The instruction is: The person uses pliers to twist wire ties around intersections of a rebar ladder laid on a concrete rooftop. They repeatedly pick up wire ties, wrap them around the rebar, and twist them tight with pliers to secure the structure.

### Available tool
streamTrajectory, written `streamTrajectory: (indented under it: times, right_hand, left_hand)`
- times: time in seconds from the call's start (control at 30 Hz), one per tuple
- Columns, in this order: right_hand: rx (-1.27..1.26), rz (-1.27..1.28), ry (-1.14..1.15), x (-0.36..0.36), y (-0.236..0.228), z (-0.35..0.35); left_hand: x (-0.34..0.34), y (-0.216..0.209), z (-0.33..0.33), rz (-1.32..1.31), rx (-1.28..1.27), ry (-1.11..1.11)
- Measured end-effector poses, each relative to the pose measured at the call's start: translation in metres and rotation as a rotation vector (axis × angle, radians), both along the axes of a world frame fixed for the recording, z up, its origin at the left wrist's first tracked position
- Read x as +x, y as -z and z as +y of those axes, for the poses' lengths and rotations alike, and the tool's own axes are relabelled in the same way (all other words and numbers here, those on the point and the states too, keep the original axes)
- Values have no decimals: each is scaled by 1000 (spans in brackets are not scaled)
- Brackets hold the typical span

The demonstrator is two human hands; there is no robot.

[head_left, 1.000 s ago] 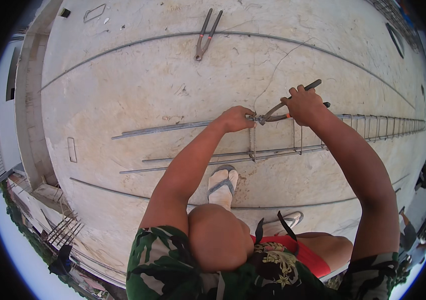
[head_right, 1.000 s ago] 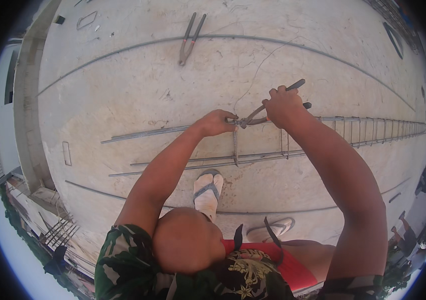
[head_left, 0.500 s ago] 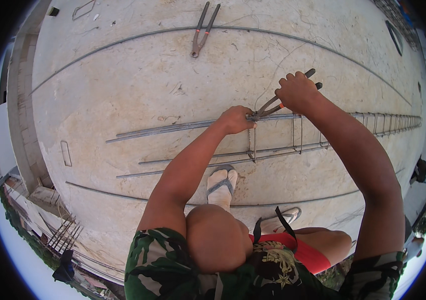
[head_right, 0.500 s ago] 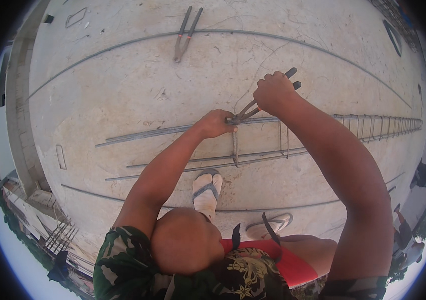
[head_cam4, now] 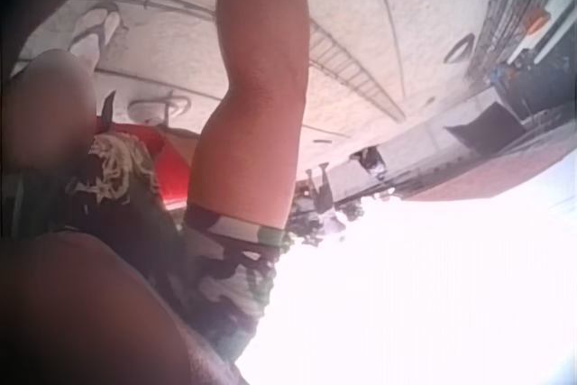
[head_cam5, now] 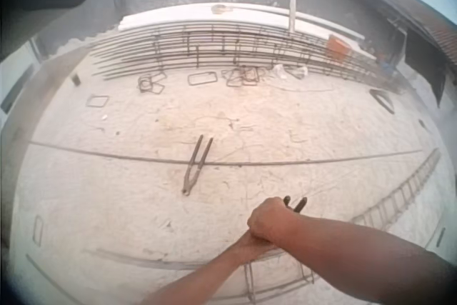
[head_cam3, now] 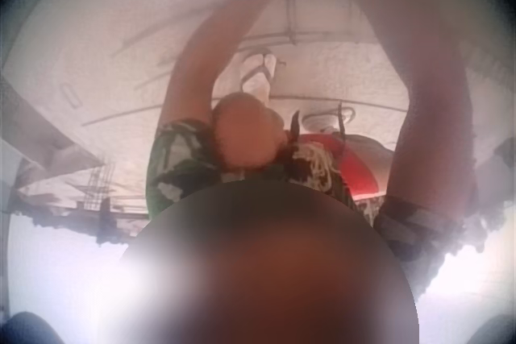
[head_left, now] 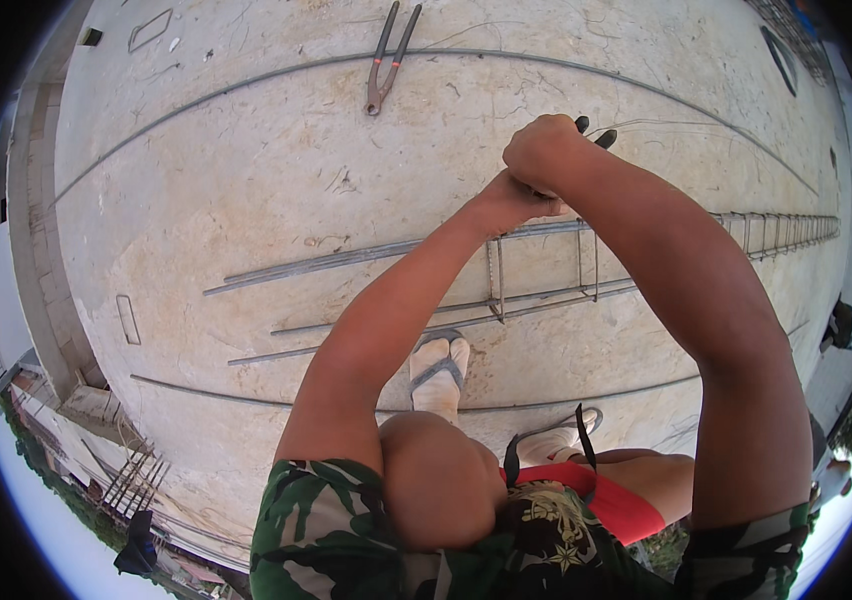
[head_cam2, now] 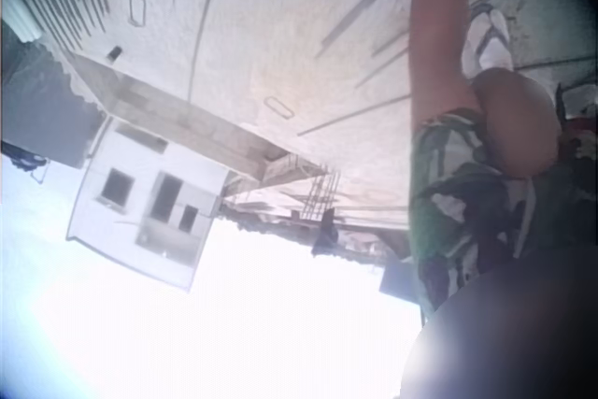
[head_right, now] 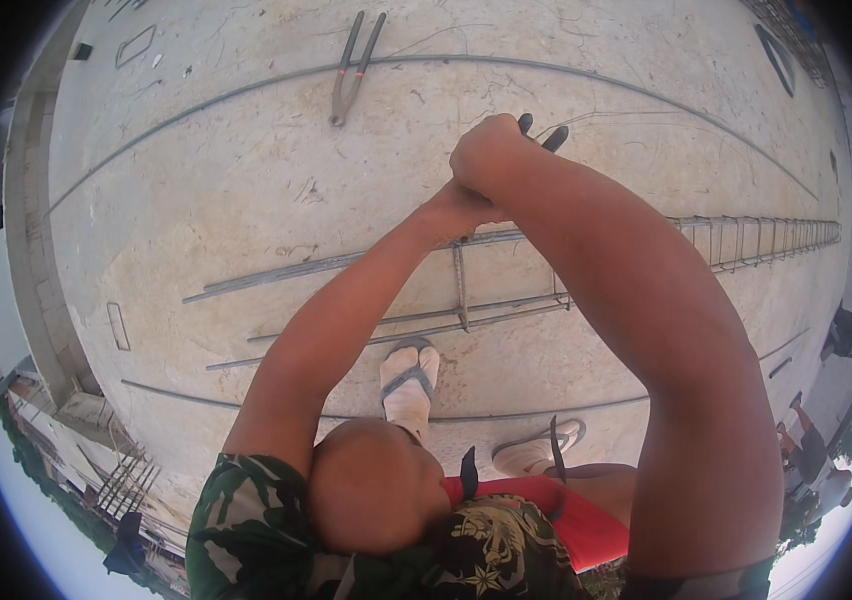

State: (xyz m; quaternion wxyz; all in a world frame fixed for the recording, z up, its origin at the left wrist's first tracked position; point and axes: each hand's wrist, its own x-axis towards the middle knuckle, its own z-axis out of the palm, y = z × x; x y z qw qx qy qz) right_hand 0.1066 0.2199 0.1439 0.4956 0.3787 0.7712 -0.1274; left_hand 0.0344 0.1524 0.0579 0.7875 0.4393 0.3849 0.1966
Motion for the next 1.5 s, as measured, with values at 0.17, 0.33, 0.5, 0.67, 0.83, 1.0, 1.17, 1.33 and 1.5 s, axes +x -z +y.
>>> streamTrajectory:
  times: [0.17, 0.33, 0.5, 0.67, 0.83, 1.0, 1.17, 1.33, 1.5]
  right_hand:
    - [261, 211, -534, 12, -8, -12]
    - [601, 614, -748, 66, -3, -12]
    - [219, 178, -417, 52, -2, -5]
    - [-35, -57, 7, 32, -25, 0]
    - [-88, -151, -10, 24, -36, 3]
    - [683, 465, -680, 67, -29, -29]
    - [293, 254, -394, 80, -21, -18]
    - [-18, -3, 98, 43, -41, 0]
    - [99, -16, -182, 40, -44, -13]
  left_hand:
    - [1, 23, 10, 88, -77, -26]
    - [-3, 21, 17, -164, -228, 80]
    - [0, 27, 21, -34, -48, 202]
    - [18, -10, -19, 350, 350, 26]
    - [26, -14, -6, 361, 172, 23]
    - [-3, 9, 23, -101, -120, 158]
    - [10, 4, 19, 50, 63, 138]
    - [27, -19, -22, 345, 430, -167]
    - [24, -14, -2, 267, 227, 95]
